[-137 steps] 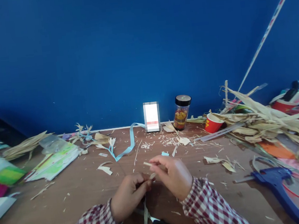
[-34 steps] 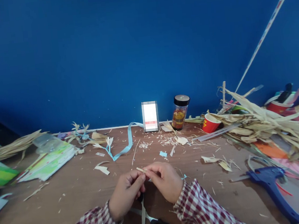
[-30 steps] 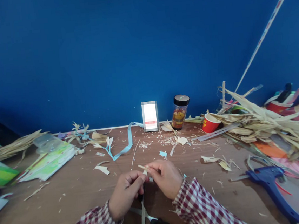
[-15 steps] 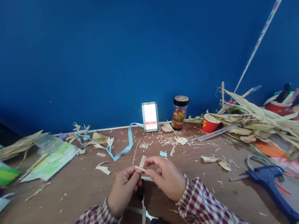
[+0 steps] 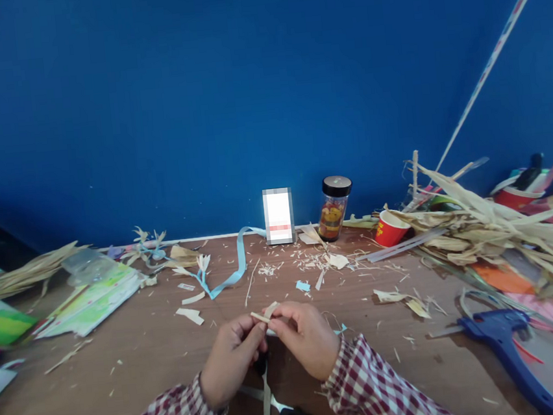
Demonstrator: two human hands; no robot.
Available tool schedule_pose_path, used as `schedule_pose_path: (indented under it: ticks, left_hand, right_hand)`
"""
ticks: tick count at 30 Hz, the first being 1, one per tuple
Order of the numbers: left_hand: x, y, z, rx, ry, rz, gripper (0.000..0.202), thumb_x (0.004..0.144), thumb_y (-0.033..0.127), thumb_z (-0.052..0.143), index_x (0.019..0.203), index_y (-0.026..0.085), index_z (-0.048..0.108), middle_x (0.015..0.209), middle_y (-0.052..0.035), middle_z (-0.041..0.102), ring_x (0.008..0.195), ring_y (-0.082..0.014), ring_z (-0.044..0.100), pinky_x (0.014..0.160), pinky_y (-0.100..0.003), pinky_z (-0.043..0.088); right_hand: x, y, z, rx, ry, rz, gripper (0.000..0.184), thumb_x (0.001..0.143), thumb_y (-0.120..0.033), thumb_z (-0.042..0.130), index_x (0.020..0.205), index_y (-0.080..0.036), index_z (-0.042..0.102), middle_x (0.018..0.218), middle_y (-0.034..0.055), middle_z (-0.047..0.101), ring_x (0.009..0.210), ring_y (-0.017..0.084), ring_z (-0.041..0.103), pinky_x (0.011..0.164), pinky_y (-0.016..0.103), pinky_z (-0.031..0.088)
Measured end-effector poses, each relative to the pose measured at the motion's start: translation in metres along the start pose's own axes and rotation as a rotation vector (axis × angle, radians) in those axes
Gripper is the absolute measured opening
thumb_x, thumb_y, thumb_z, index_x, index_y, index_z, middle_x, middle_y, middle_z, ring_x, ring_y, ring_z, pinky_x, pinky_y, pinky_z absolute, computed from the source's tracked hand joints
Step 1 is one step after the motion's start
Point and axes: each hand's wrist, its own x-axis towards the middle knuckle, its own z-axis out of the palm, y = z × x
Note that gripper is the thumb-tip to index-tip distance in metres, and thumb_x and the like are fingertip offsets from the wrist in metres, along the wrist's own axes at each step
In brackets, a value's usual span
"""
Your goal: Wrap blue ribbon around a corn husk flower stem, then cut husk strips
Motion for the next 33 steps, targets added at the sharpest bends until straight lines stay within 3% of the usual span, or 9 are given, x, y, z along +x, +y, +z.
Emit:
schedule_pose_path:
  ticks: [5,10,12,15,18,20,22,25,33]
  left_hand:
    - [-0.005,0.004,0.000,0.073,-0.025,0.033,0.031,0.079,0.038,0.046,0.063,0.015,0.060,0.047,0.0018,0.051,0.043,-0.0094,0.041,0.044,-0.020,0.030]
    - [-0.029,0.019,0.009,0.030,-0.222,0.071,0.031,0.080,0.037,0.047,0.077,0.014,0.068,0.055,-0.0031,0.060,0.049,-0.0116,0.051,0.051,-0.021,0.039]
    - [-0.036,0.022,0.003,0.037,-0.193,0.080,0.034,0.082,0.039,0.045,0.087,0.014,0.068,0.056,-0.0041,0.061,0.049,-0.0125,0.052,0.051,-0.022,0.041]
    - [-0.035,0.017,-0.029,0.215,0.081,0.101,0.031,0.082,0.036,0.046,0.091,0.018,0.069,0.061,-0.0037,0.064,0.057,-0.0151,0.055,0.056,-0.023,0.042]
    - [-0.023,0.007,-0.083,0.503,0.314,0.147,0.028,0.080,0.034,0.048,0.092,0.020,0.068,0.071,-0.0053,0.067,0.066,-0.0193,0.058,0.065,-0.027,0.044]
    - [-0.013,0.002,-0.118,0.833,0.312,0.122,0.030,0.082,0.031,0.042,0.094,0.020,0.068,0.087,-0.0077,0.069,0.078,-0.0227,0.061,0.074,-0.031,0.044]
    - [-0.004,-0.002,-0.141,0.959,0.297,0.074,0.033,0.083,0.025,0.038,0.095,0.017,0.068,0.093,-0.0107,0.068,0.087,-0.0262,0.059,0.081,-0.035,0.041]
    - [0.009,-0.004,-0.153,1.070,0.221,0.027,0.035,0.082,0.016,0.037,0.103,0.019,0.065,0.102,-0.0089,0.065,0.094,-0.0235,0.057,0.084,-0.032,0.040]
    - [0.020,0.000,-0.146,1.257,0.165,-0.103,0.038,0.083,0.016,0.037,0.116,0.023,0.056,0.110,-0.0085,0.062,0.097,-0.0205,0.057,0.083,-0.031,0.042]
  right_hand:
    - [0.002,0.006,-0.001,-0.143,0.022,0.020,0.029,0.088,-0.028,0.039,0.084,-0.022,0.067,0.077,0.0003,0.067,0.074,0.016,0.060,0.067,0.025,0.046]
    - [0.009,0.033,-0.021,-0.552,0.204,0.098,0.026,0.086,-0.024,0.040,0.093,-0.021,0.065,0.089,0.0060,0.068,0.080,0.021,0.062,0.072,0.032,0.047]
    - [0.011,0.041,-0.026,-0.648,0.223,0.119,0.026,0.087,-0.024,0.039,0.096,-0.022,0.063,0.093,0.0065,0.067,0.081,0.022,0.063,0.072,0.033,0.047]
    - [0.010,0.043,-0.020,-0.675,0.224,0.052,0.026,0.088,-0.024,0.037,0.098,-0.023,0.060,0.098,0.0056,0.065,0.083,0.019,0.063,0.072,0.030,0.048]
    - [0.006,0.043,-0.009,-0.668,0.177,0.000,0.027,0.089,-0.023,0.035,0.102,-0.024,0.058,0.101,0.0046,0.064,0.083,0.018,0.063,0.071,0.028,0.049]
    - [0.005,0.045,-0.004,-0.658,0.152,-0.005,0.027,0.089,-0.025,0.034,0.103,-0.025,0.058,0.103,0.0044,0.063,0.083,0.018,0.063,0.071,0.029,0.049]
    - [0.004,0.047,-0.003,-0.641,0.152,-0.001,0.027,0.089,-0.026,0.035,0.102,-0.024,0.058,0.104,0.0045,0.063,0.085,0.018,0.063,0.072,0.029,0.050]
    - [0.005,0.050,-0.005,-0.619,0.159,0.009,0.027,0.089,-0.027,0.035,0.101,-0.023,0.058,0.102,0.0042,0.063,0.085,0.018,0.063,0.073,0.030,0.050]
    - [0.007,0.055,-0.004,-0.629,0.167,0.003,0.027,0.088,-0.027,0.035,0.101,-0.024,0.059,0.103,0.0023,0.063,0.081,0.016,0.064,0.072,0.027,0.051]
